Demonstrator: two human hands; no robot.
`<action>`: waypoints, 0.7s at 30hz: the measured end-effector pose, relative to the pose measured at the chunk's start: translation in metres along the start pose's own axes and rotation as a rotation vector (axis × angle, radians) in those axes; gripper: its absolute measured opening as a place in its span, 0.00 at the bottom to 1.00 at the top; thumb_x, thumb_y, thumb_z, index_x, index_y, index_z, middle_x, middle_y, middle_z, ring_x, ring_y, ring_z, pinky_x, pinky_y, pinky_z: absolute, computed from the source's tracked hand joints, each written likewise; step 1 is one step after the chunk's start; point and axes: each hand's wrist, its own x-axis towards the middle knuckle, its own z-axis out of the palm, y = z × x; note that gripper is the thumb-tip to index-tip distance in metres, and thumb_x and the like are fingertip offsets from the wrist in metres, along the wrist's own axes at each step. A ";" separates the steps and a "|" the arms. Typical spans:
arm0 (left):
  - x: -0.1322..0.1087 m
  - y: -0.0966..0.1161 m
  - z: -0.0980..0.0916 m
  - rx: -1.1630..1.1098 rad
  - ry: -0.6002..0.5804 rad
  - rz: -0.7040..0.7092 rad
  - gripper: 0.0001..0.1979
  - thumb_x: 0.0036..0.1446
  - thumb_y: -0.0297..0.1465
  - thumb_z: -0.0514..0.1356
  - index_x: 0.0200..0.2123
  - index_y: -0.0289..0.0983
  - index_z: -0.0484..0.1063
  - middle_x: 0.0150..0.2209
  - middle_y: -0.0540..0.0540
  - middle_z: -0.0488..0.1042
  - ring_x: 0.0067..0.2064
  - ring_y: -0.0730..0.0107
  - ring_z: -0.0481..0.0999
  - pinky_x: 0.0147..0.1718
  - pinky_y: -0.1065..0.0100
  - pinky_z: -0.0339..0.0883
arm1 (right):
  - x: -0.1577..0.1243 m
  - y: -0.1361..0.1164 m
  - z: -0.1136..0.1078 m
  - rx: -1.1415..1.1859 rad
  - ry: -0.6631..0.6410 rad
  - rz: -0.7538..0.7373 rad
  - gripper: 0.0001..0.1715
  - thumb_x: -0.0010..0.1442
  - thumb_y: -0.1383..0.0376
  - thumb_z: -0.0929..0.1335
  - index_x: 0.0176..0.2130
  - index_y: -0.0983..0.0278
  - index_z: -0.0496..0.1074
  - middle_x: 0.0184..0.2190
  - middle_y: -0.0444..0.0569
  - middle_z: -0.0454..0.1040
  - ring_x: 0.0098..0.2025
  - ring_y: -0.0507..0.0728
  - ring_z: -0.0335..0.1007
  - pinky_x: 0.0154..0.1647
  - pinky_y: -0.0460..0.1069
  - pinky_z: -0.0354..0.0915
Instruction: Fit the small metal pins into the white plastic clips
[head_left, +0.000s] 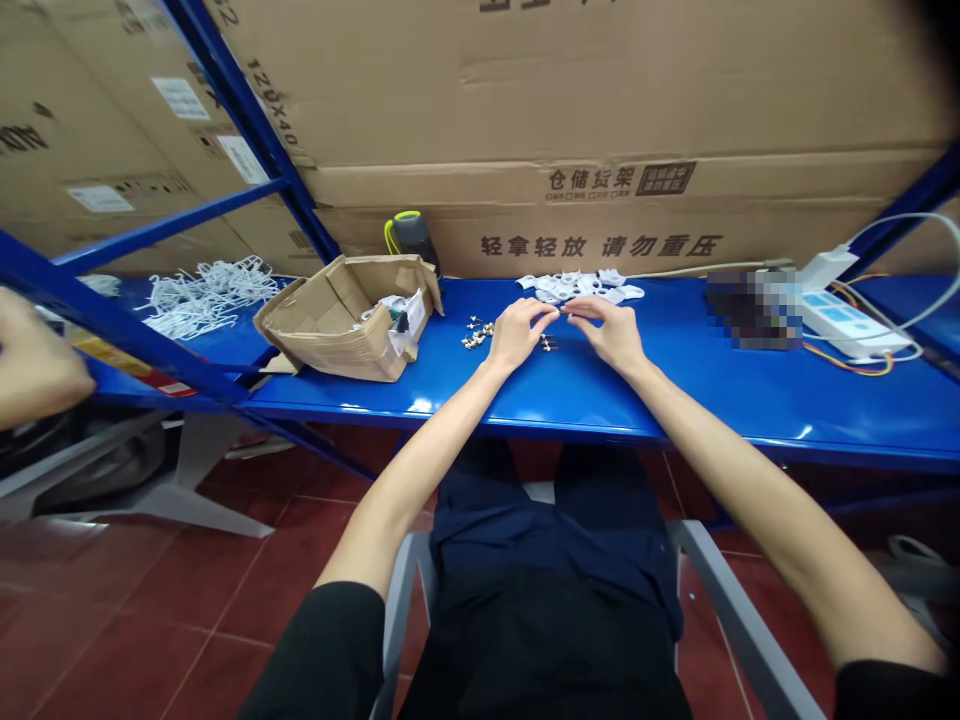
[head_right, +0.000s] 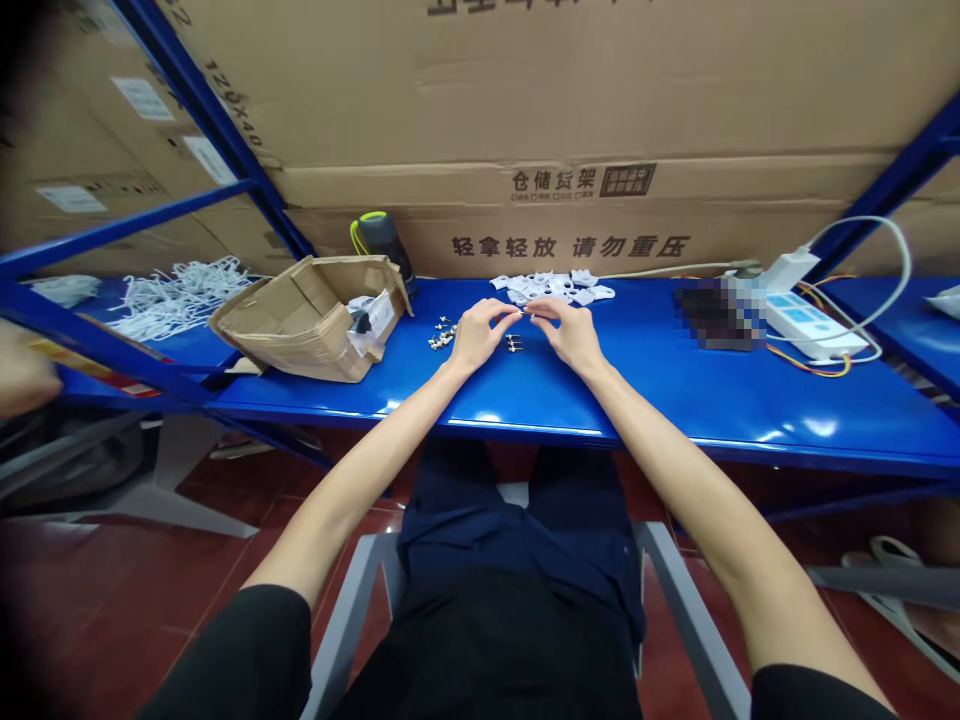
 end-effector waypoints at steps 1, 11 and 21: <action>0.000 0.000 0.000 0.040 -0.008 0.005 0.12 0.74 0.38 0.61 0.46 0.40 0.84 0.46 0.45 0.85 0.48 0.62 0.81 0.52 0.62 0.71 | 0.000 0.001 0.001 -0.057 -0.007 -0.029 0.10 0.65 0.62 0.74 0.48 0.57 0.82 0.47 0.48 0.87 0.52 0.65 0.85 0.63 0.63 0.77; -0.001 0.004 0.000 0.247 -0.051 0.075 0.13 0.76 0.36 0.59 0.47 0.38 0.83 0.47 0.44 0.85 0.48 0.60 0.80 0.51 0.60 0.70 | -0.002 0.006 0.004 -0.528 -0.090 -0.171 0.19 0.71 0.67 0.66 0.56 0.61 0.80 0.48 0.53 0.87 0.45 0.65 0.86 0.49 0.56 0.80; 0.000 0.009 -0.001 0.387 -0.115 0.146 0.18 0.79 0.35 0.52 0.48 0.34 0.81 0.46 0.39 0.83 0.49 0.55 0.78 0.49 0.58 0.69 | -0.004 -0.014 0.001 -0.821 -0.263 -0.223 0.29 0.72 0.72 0.59 0.66 0.67 0.73 0.51 0.61 0.84 0.48 0.65 0.83 0.50 0.56 0.76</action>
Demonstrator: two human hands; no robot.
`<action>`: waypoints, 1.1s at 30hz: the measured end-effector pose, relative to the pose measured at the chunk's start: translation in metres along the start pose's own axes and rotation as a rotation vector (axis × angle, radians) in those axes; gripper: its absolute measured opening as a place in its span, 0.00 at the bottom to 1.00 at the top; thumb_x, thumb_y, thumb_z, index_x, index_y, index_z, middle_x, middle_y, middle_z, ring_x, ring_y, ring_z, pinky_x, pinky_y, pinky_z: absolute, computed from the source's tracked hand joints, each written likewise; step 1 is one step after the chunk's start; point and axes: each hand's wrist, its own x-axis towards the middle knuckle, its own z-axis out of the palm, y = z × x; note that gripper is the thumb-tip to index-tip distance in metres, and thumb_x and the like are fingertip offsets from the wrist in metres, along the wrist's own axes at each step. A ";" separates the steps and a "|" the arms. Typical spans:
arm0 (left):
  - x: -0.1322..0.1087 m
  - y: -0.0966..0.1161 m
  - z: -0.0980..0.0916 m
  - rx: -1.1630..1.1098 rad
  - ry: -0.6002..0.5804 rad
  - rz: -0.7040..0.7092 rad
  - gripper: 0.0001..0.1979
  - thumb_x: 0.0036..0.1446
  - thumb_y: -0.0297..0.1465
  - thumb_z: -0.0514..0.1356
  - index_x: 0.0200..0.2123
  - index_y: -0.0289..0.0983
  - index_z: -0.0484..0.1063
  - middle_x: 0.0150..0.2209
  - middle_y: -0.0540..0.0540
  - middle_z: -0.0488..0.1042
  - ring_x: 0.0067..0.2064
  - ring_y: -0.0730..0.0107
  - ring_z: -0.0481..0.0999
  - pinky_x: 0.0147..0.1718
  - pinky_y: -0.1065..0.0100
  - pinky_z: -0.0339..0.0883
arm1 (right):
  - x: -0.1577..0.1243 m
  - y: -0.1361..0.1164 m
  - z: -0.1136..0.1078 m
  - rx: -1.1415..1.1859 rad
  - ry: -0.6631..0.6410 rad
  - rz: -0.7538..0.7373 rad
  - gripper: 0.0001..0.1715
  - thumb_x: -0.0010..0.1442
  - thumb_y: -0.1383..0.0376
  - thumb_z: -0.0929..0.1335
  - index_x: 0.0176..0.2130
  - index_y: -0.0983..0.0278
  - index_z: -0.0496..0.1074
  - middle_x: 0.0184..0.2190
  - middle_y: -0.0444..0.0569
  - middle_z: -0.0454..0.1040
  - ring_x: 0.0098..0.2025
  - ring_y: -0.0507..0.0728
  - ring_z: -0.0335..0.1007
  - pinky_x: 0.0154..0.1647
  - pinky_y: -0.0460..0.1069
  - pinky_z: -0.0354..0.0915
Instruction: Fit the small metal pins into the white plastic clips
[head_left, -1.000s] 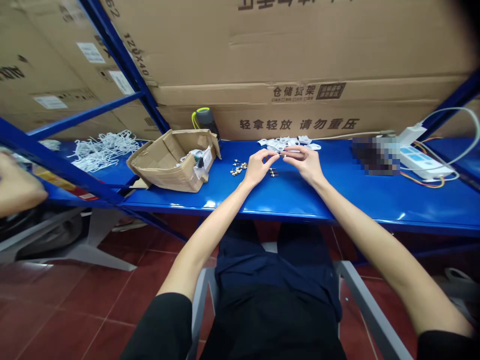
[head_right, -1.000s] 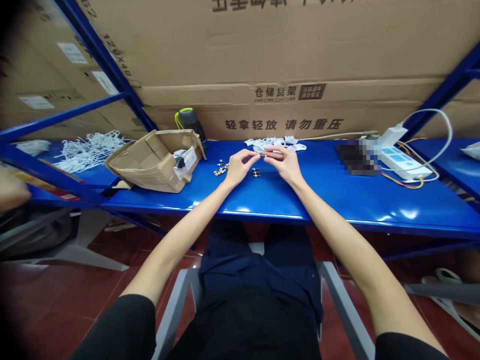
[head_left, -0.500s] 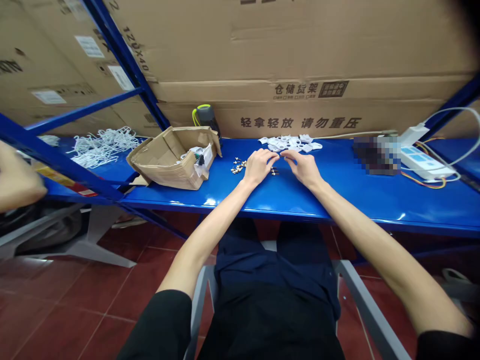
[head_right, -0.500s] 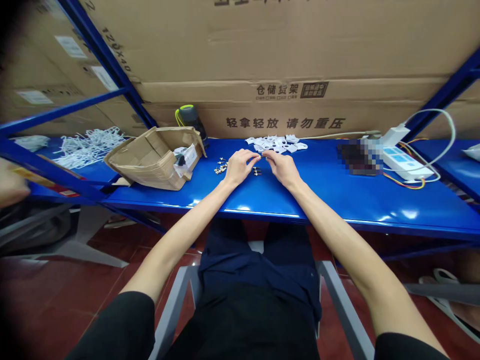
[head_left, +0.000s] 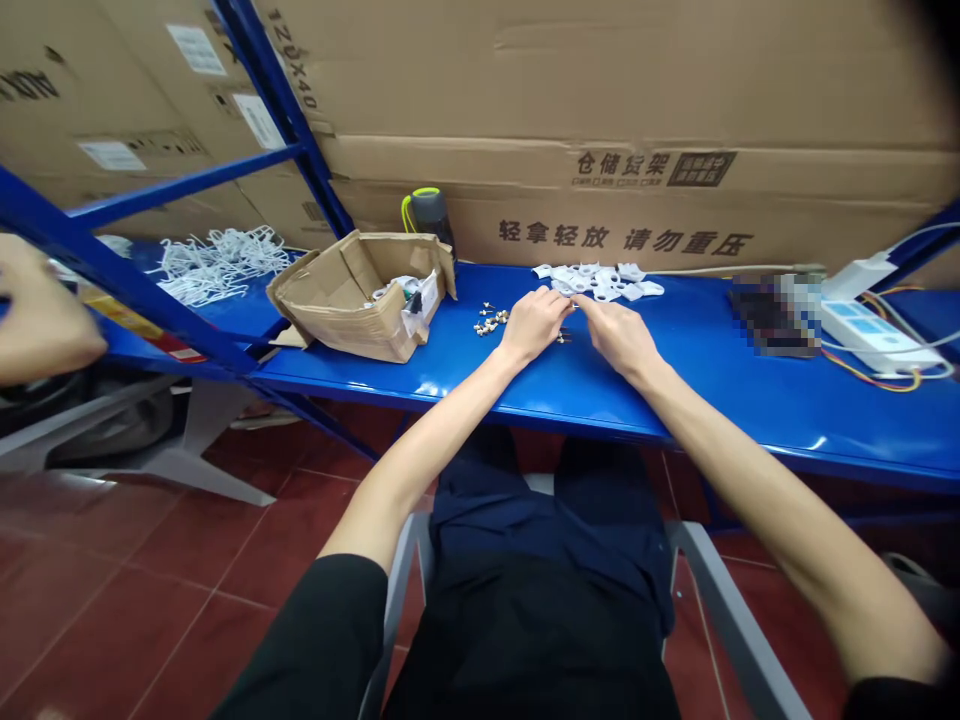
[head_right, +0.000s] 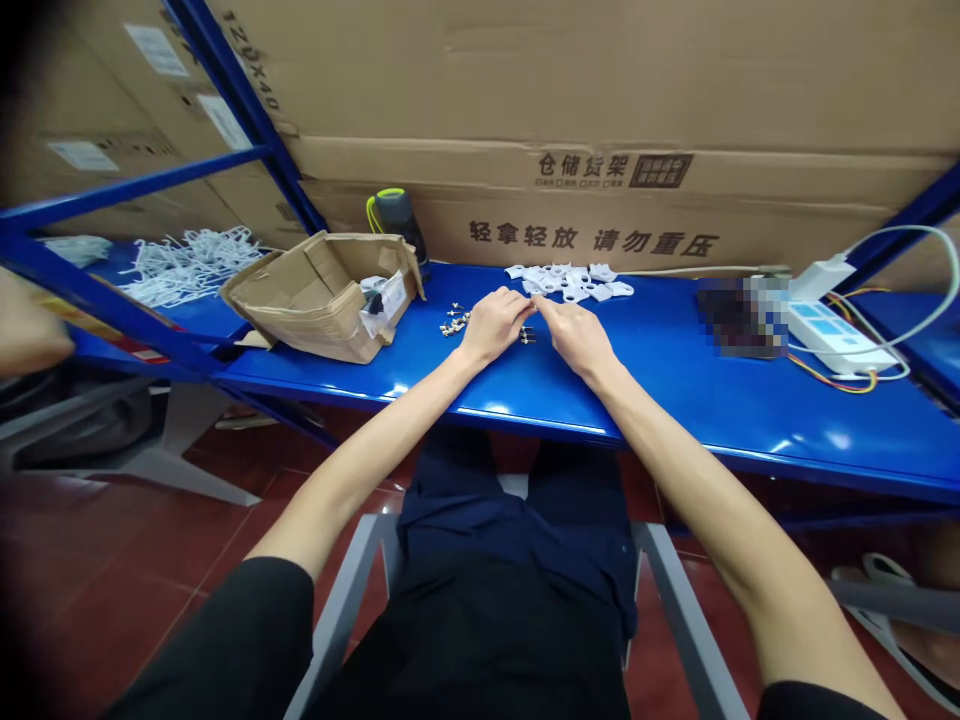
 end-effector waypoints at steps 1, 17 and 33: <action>0.000 0.001 0.000 0.020 -0.010 0.003 0.19 0.79 0.35 0.51 0.48 0.34 0.80 0.45 0.38 0.83 0.49 0.54 0.78 0.48 0.57 0.68 | 0.000 -0.001 -0.001 -0.019 -0.016 -0.005 0.30 0.71 0.73 0.59 0.67 0.67 0.72 0.51 0.62 0.84 0.48 0.65 0.83 0.50 0.56 0.76; -0.002 -0.005 0.008 -0.183 0.052 -0.136 0.15 0.76 0.34 0.56 0.48 0.38 0.83 0.47 0.43 0.84 0.51 0.56 0.78 0.54 0.59 0.72 | 0.001 0.003 0.012 0.826 0.308 0.270 0.23 0.63 0.54 0.76 0.55 0.56 0.76 0.45 0.51 0.86 0.48 0.64 0.85 0.55 0.60 0.81; -0.001 0.001 0.006 -0.242 0.027 -0.083 0.13 0.75 0.35 0.59 0.47 0.38 0.83 0.47 0.44 0.84 0.51 0.58 0.78 0.52 0.61 0.72 | 0.004 0.010 0.013 0.965 0.374 0.423 0.16 0.55 0.53 0.81 0.38 0.60 0.85 0.39 0.52 0.87 0.45 0.68 0.86 0.56 0.66 0.80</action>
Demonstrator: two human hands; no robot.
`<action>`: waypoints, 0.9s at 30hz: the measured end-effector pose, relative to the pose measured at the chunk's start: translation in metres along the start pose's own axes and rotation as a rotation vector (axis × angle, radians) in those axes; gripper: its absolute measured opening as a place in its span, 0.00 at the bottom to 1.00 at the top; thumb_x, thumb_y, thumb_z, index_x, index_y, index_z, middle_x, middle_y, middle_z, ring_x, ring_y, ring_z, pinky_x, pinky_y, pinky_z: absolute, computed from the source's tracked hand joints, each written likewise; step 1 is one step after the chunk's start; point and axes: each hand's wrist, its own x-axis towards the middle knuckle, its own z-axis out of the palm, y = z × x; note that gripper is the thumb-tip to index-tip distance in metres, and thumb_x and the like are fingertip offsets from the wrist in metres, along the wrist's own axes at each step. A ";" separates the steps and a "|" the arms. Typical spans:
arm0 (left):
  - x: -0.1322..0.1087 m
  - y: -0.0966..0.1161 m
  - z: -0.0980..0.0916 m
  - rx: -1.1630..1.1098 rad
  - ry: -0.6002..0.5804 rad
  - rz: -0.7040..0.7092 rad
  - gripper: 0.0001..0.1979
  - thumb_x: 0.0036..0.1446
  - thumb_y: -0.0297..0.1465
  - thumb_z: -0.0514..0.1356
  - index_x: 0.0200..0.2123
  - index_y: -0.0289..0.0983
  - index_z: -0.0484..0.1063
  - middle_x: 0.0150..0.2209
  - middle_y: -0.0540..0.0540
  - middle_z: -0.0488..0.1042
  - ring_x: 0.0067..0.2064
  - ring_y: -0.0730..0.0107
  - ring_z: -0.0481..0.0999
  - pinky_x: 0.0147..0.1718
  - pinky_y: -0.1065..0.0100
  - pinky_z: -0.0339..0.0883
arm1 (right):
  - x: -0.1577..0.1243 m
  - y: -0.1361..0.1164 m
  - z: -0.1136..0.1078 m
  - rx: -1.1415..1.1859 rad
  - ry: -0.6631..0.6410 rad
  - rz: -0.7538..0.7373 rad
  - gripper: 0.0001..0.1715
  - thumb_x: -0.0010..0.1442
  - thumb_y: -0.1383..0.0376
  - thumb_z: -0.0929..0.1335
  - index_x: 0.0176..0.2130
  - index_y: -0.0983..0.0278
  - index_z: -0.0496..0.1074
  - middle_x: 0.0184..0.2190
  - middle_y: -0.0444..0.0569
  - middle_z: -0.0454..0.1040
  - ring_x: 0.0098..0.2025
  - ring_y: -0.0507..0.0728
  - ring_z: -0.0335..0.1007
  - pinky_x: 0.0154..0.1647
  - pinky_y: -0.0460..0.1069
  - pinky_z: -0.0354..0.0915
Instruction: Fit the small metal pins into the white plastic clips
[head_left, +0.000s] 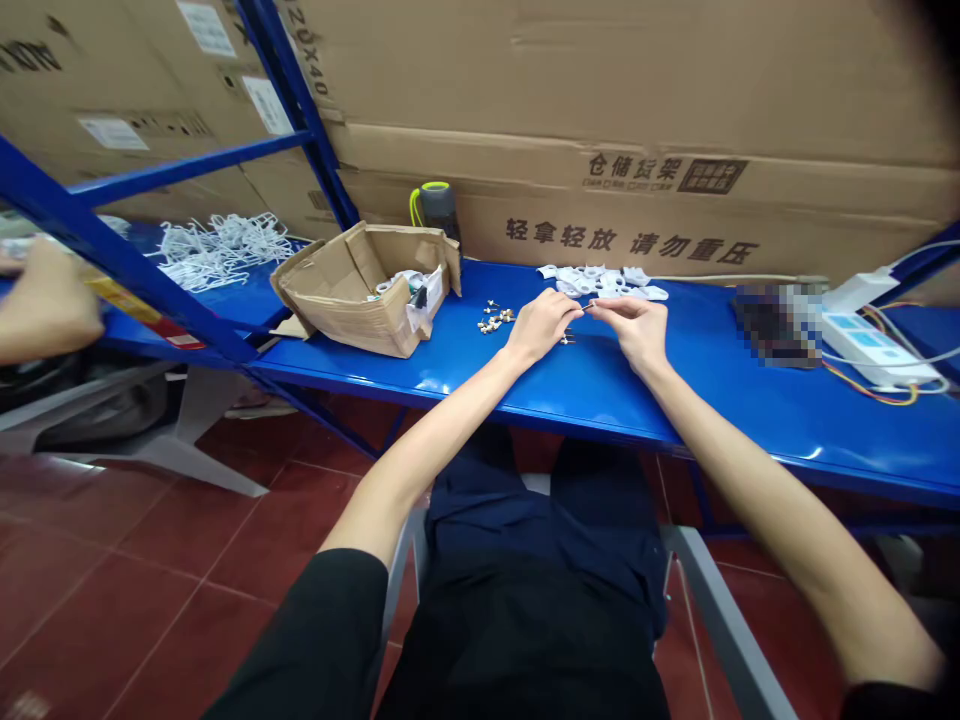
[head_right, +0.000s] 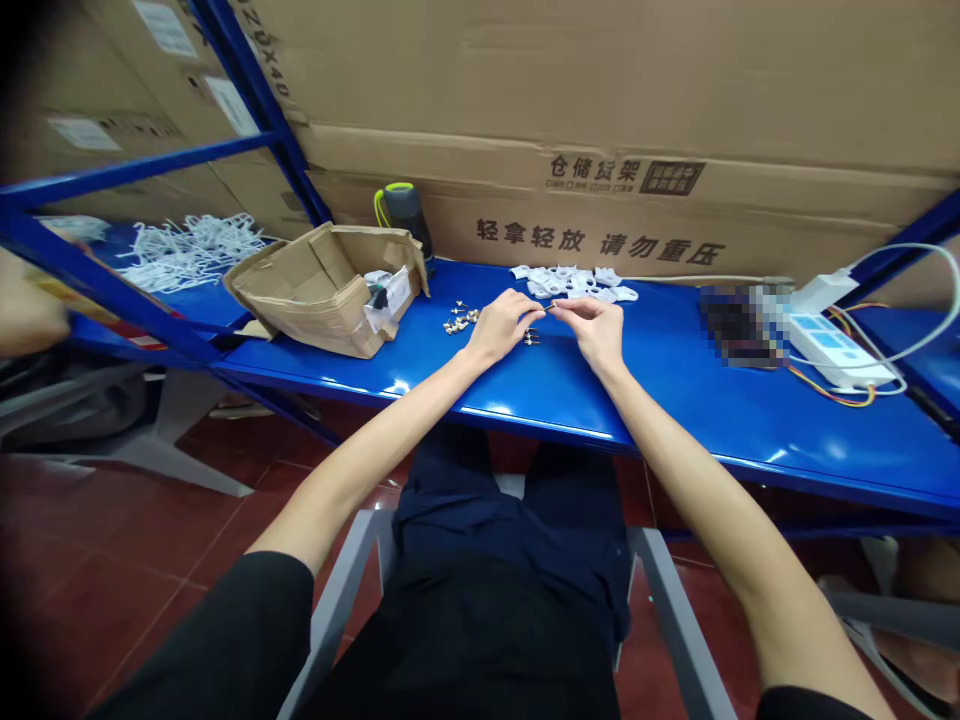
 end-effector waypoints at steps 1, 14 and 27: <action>0.000 0.000 0.000 -0.004 -0.001 -0.002 0.13 0.75 0.35 0.59 0.47 0.38 0.83 0.46 0.44 0.84 0.51 0.58 0.78 0.51 0.62 0.71 | 0.000 0.000 0.000 0.004 -0.006 0.001 0.16 0.56 0.53 0.80 0.38 0.60 0.85 0.39 0.52 0.87 0.44 0.68 0.86 0.55 0.65 0.80; 0.004 0.008 0.004 -0.206 0.083 -0.098 0.10 0.73 0.35 0.63 0.46 0.41 0.85 0.46 0.45 0.86 0.49 0.61 0.81 0.54 0.60 0.73 | 0.002 -0.006 0.006 -0.024 0.088 -0.023 0.19 0.57 0.47 0.79 0.37 0.59 0.84 0.39 0.51 0.87 0.45 0.67 0.86 0.57 0.64 0.80; 0.006 0.014 0.001 -0.318 0.113 -0.191 0.09 0.72 0.36 0.65 0.44 0.43 0.87 0.44 0.47 0.87 0.46 0.61 0.84 0.51 0.60 0.76 | 0.006 0.002 0.006 -0.029 0.025 0.005 0.19 0.62 0.47 0.75 0.41 0.59 0.84 0.36 0.51 0.86 0.38 0.64 0.84 0.50 0.62 0.82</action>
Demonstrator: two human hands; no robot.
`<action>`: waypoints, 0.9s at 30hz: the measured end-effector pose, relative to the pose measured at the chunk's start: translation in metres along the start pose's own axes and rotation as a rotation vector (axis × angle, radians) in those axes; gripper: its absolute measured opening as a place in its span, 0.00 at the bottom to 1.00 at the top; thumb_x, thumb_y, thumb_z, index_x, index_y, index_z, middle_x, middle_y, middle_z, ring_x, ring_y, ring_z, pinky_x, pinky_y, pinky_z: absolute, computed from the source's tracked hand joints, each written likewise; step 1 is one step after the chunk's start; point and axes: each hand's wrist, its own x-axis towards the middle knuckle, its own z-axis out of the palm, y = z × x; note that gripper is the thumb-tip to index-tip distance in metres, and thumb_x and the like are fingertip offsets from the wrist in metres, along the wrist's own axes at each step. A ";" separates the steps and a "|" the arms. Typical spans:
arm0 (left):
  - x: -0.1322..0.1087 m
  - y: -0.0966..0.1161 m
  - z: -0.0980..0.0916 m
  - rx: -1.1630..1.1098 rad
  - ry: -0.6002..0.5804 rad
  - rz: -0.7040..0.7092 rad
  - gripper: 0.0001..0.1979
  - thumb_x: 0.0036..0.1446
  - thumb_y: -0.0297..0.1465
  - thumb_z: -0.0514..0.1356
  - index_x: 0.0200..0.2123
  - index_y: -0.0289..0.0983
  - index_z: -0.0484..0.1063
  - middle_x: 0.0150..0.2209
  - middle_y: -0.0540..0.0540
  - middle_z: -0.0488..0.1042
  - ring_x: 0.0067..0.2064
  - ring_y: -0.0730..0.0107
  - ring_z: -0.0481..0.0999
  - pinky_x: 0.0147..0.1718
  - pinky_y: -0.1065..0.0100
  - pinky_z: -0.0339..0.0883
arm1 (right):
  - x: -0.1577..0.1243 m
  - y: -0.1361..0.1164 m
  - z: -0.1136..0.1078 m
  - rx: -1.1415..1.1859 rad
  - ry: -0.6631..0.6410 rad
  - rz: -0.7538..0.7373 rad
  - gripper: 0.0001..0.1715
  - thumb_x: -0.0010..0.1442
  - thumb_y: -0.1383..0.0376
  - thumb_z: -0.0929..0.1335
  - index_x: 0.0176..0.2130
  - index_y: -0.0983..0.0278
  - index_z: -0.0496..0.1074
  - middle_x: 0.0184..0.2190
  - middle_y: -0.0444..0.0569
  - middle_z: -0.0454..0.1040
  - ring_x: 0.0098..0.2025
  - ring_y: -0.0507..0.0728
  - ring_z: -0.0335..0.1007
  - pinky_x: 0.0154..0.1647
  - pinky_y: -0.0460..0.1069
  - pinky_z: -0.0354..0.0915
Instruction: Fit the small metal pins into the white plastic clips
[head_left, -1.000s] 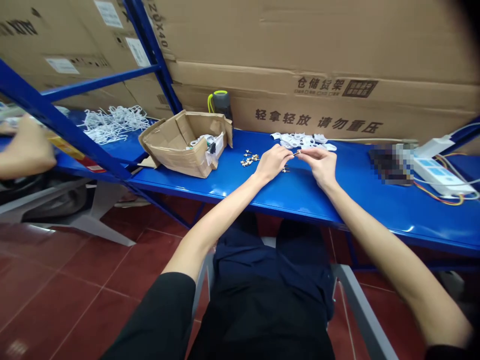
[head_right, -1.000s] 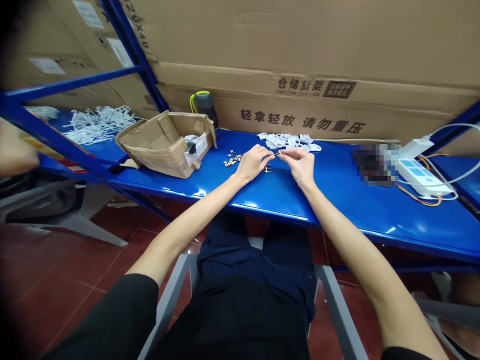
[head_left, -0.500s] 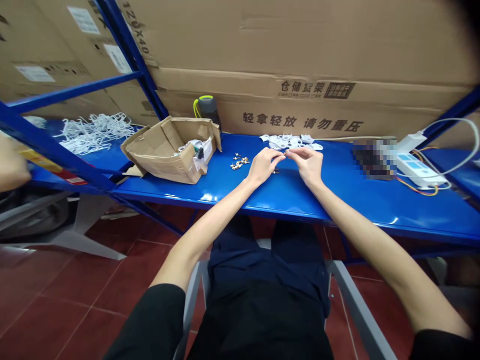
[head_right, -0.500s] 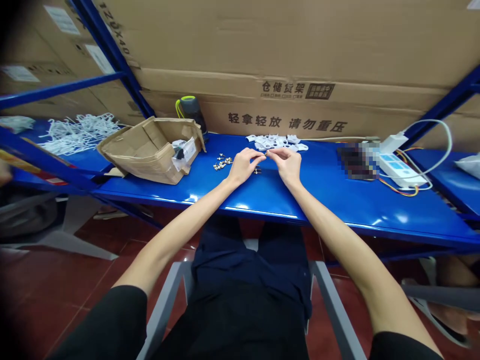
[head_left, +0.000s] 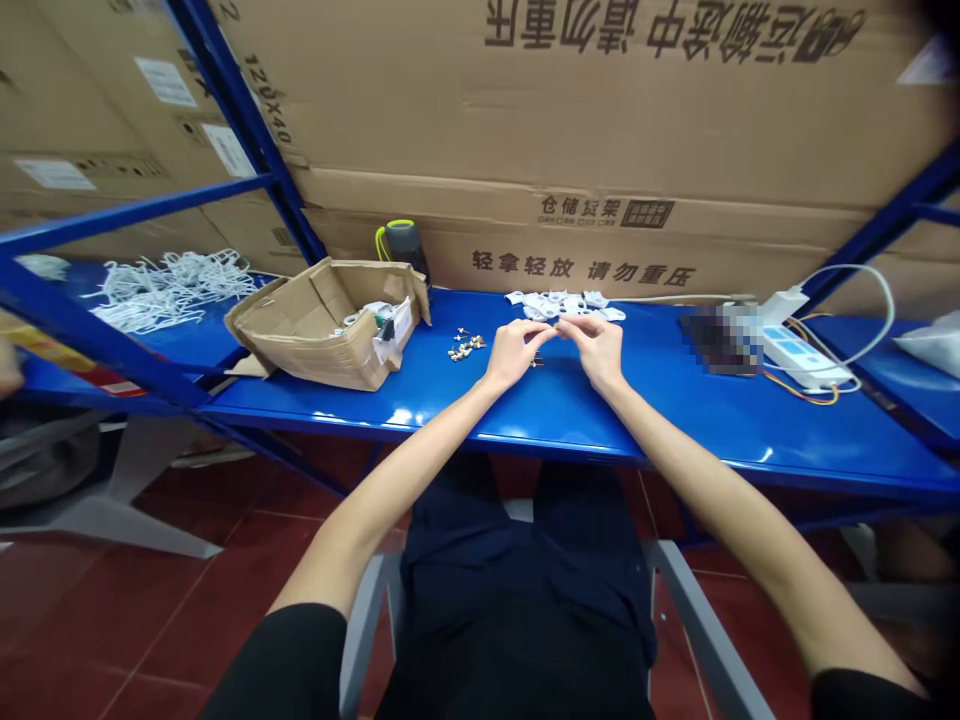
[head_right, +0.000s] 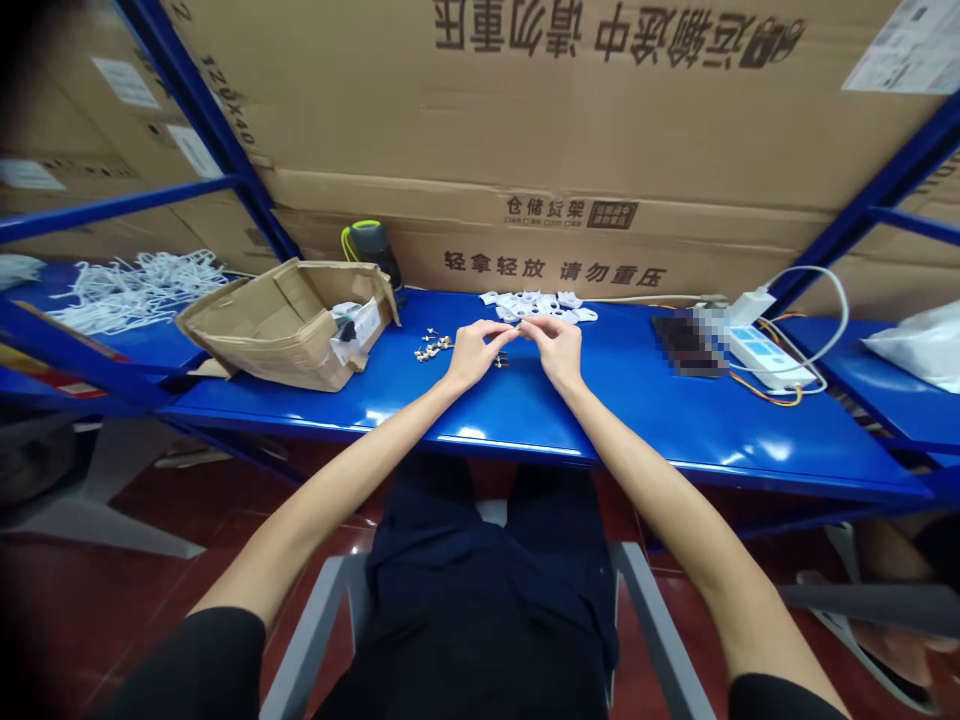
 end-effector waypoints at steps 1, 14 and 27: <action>0.000 0.001 0.000 -0.008 0.001 -0.007 0.09 0.71 0.37 0.65 0.44 0.43 0.87 0.44 0.47 0.87 0.46 0.61 0.84 0.51 0.60 0.76 | 0.000 0.001 0.000 -0.006 -0.004 -0.008 0.19 0.63 0.47 0.74 0.41 0.59 0.83 0.36 0.51 0.86 0.39 0.64 0.85 0.51 0.62 0.81; 0.002 0.000 0.005 -0.050 -0.005 -0.029 0.08 0.70 0.34 0.67 0.45 0.41 0.87 0.44 0.46 0.87 0.46 0.61 0.85 0.52 0.61 0.76 | -0.001 -0.004 0.004 0.011 0.003 0.006 0.23 0.64 0.42 0.72 0.39 0.58 0.79 0.38 0.52 0.85 0.43 0.65 0.84 0.53 0.63 0.81; 0.004 -0.014 -0.003 0.048 0.022 0.051 0.06 0.70 0.30 0.66 0.44 0.40 0.86 0.45 0.46 0.87 0.48 0.62 0.82 0.52 0.62 0.73 | -0.001 -0.009 -0.008 0.144 -0.163 0.081 0.24 0.57 0.44 0.79 0.40 0.60 0.83 0.37 0.50 0.85 0.42 0.64 0.82 0.49 0.61 0.79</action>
